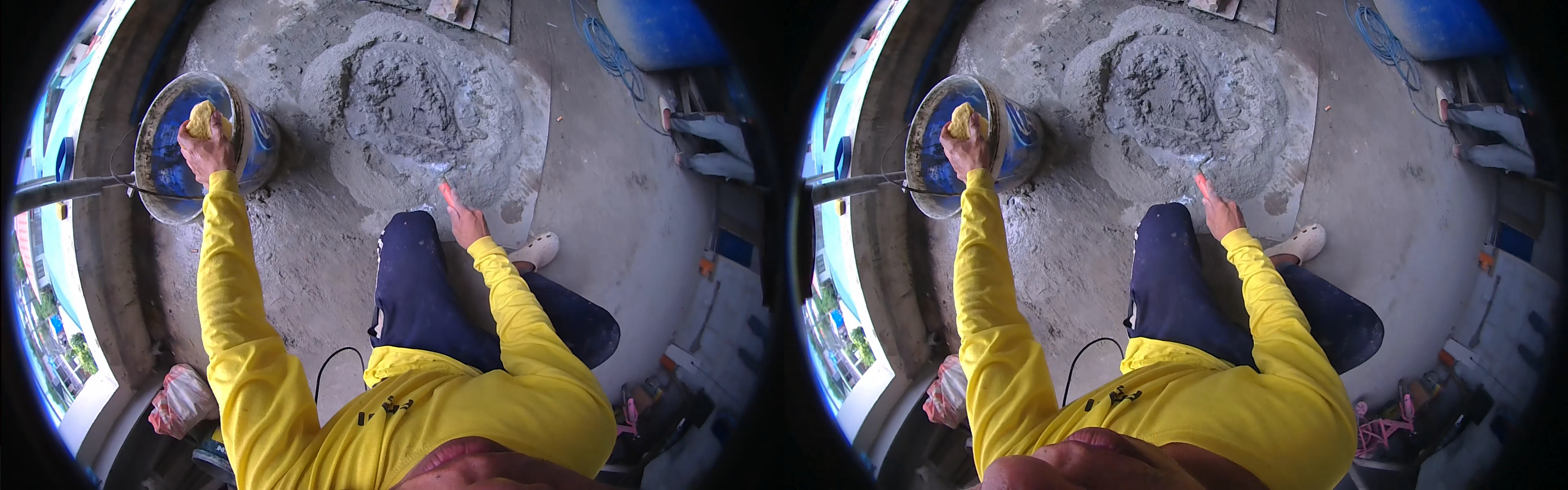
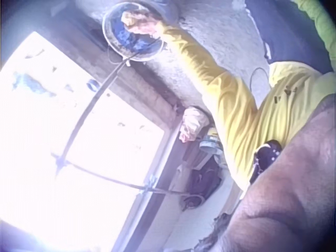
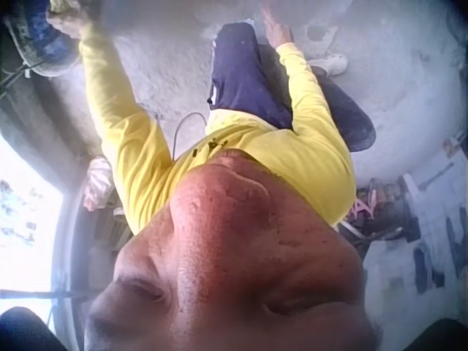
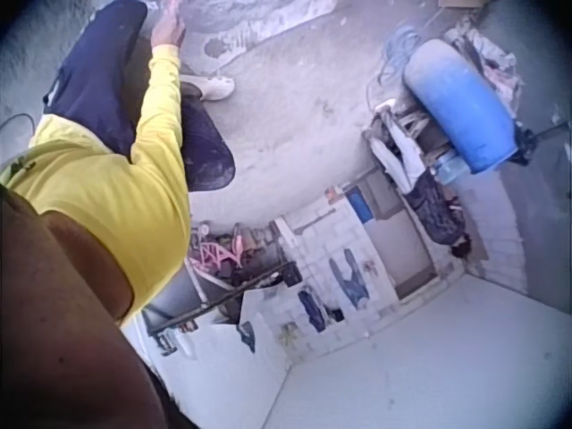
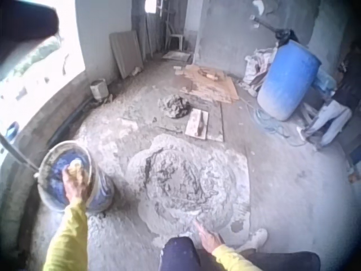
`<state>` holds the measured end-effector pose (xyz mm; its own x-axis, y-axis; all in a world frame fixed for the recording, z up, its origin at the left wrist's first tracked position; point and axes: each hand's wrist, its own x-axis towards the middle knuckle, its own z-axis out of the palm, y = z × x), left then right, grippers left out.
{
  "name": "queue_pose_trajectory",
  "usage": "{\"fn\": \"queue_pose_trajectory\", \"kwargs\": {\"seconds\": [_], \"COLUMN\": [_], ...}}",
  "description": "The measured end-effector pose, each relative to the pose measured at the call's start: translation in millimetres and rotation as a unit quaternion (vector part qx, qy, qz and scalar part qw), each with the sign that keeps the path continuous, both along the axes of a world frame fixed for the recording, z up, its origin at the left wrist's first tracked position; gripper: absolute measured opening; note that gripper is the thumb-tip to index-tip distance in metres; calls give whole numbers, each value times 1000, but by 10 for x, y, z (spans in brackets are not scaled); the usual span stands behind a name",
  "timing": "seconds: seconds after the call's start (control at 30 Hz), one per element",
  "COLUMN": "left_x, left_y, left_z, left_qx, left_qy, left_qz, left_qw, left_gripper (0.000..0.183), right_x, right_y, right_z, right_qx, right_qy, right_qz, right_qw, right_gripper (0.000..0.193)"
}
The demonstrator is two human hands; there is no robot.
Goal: The person mixes a pile of cement on the floor using a trowel in their right hand. They repeatedly scoop water from a nearby bucket with a yellow sponge held in their left hand and add it to the cement while mixing.
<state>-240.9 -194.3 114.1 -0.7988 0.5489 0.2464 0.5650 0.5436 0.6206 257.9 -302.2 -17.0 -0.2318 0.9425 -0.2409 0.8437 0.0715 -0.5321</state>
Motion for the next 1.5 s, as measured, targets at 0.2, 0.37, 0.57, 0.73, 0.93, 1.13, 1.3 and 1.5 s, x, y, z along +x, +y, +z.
{"fn": "queue_pose_trajectory", "kwargs": {"seconds": [0.2,0.37,0.57,0.73,0.93,1.13,1.3,1.5], "left_x": [35,-45,-94,99,-5,41,5,253], "left_y": [33,37,-3,79,-39,35,16,221], "left_z": [58,11,-32,105,69,76,54,43], "left_qx": [-1,9,9,-3,-9,-3,1,19], "left_qy": [13,42,58,13,27,27,20,4], "left_qz": [4,2,9,21,18,5,13,-7], "left_qw": [1000,999,998,1000,999,1000,1000,1000], "left_gripper": [73,73,73,70,70,70,71,71], "right_x": [-171,-615,-301,195,-57,-457,-18,802], "right_y": [340,1429,1749,1115,755,850,1439,2883], "right_z": [-493,-331,-169,-466,238,-143,-356,-22], "right_qx": [-22,3,-8,-7,-325,-84,43,117], "right_qy": [-92,-55,-95,-66,221,-37,-257,-319], "right_qz": [52,15,-18,-62,-245,-1,184,205], "right_qw": [994,998,995,996,886,996,948,918], "right_gripper": [52,44,45,51,38,53,58,40]}}
